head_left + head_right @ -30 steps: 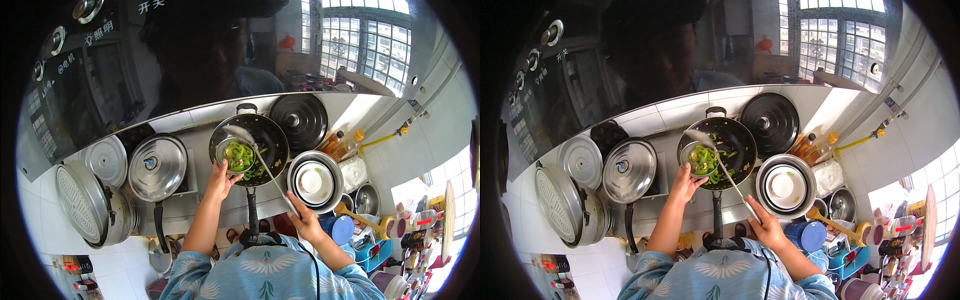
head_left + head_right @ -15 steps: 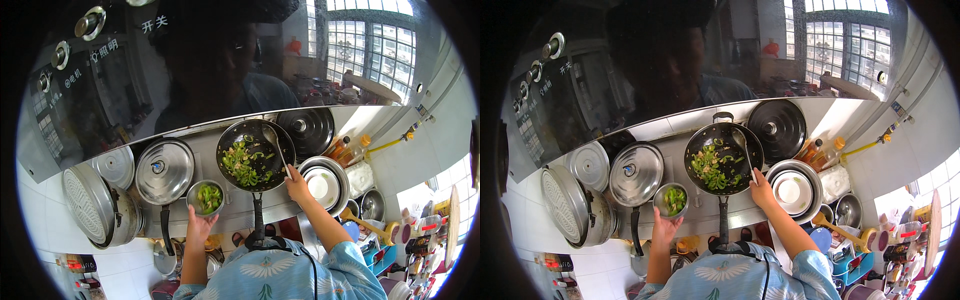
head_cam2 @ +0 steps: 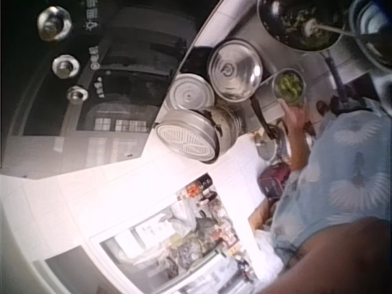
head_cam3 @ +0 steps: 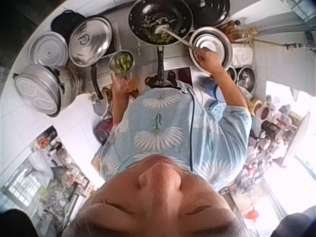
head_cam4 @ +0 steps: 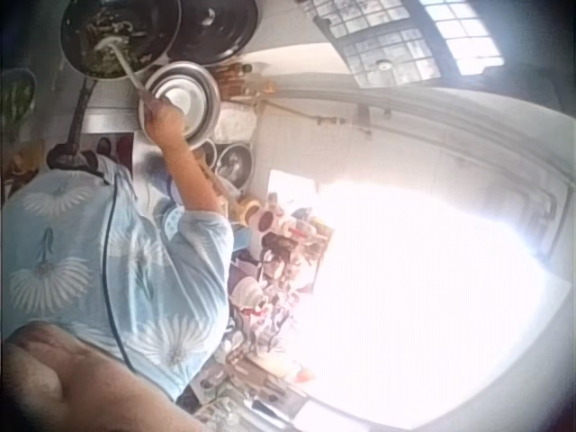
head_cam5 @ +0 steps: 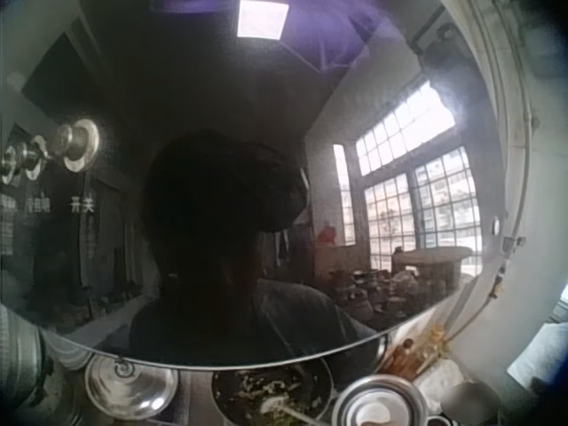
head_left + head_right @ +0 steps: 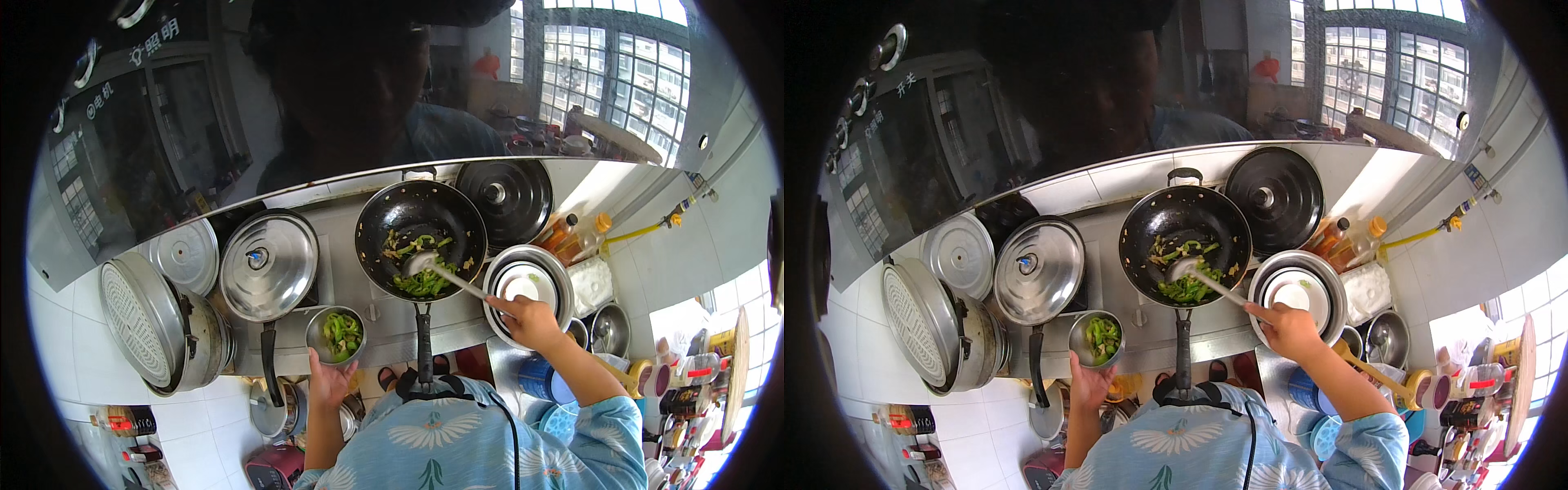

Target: The person prepares a meal in a cluttered kitchen. They handle small round items in a bowl, transfer rice from a cooker into a bowl, stir-fry green vegetables in a wok, and serve the cooked vegetables into a small bowl.

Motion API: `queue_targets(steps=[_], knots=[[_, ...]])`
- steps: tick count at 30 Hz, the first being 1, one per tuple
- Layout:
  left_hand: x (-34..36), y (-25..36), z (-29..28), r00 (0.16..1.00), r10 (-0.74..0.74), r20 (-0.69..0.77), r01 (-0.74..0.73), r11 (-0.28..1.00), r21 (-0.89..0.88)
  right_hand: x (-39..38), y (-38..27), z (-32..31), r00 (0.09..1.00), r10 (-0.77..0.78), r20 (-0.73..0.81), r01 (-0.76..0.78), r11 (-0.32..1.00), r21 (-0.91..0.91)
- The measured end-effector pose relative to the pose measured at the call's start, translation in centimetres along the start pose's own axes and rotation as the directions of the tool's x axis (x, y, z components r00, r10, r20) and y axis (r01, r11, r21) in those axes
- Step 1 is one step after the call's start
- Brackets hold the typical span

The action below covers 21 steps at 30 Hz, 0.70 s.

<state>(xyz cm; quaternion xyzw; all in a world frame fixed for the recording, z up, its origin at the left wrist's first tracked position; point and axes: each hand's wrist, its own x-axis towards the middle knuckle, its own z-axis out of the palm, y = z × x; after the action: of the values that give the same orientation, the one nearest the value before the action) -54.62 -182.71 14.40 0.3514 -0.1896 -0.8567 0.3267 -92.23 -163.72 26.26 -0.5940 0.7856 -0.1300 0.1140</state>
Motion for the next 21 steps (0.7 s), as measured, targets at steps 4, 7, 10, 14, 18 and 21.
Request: queue_targets(steps=[4,7,10,14,18,21], knots=[[0.4,0.2,0.7,0.999,0.023,-0.030,-0.022,1.000,0.021,0.2,2.0,0.6,0.967,0.243,-0.080,-0.217,0.943,0.252],[1.0,0.3,0.6,0.998,0.032,-0.047,-0.029,0.998,0.064,1.5,3.0,1.7,0.941,0.337,0.023,-0.312,0.842,0.440],[1.2,0.4,0.3,0.999,0.025,-0.043,-0.021,0.997,0.079,2.4,1.9,0.9,0.737,0.361,0.571,-0.675,0.406,0.616],[1.3,0.4,0.2,0.998,0.044,-0.048,-0.041,0.996,0.075,3.6,1.3,1.5,0.633,0.148,0.759,-0.774,0.118,0.622],[1.5,1.0,0.8,0.995,0.096,-0.026,-0.094,0.993,0.076,5.6,2.2,3.6,0.553,-0.063,0.831,-0.830,-0.134,0.542],[2.2,1.5,1.4,0.990,0.139,-0.017,-0.137,0.986,0.095,6.0,2.3,6.6,0.551,-0.181,0.815,-0.819,-0.303,0.486]])
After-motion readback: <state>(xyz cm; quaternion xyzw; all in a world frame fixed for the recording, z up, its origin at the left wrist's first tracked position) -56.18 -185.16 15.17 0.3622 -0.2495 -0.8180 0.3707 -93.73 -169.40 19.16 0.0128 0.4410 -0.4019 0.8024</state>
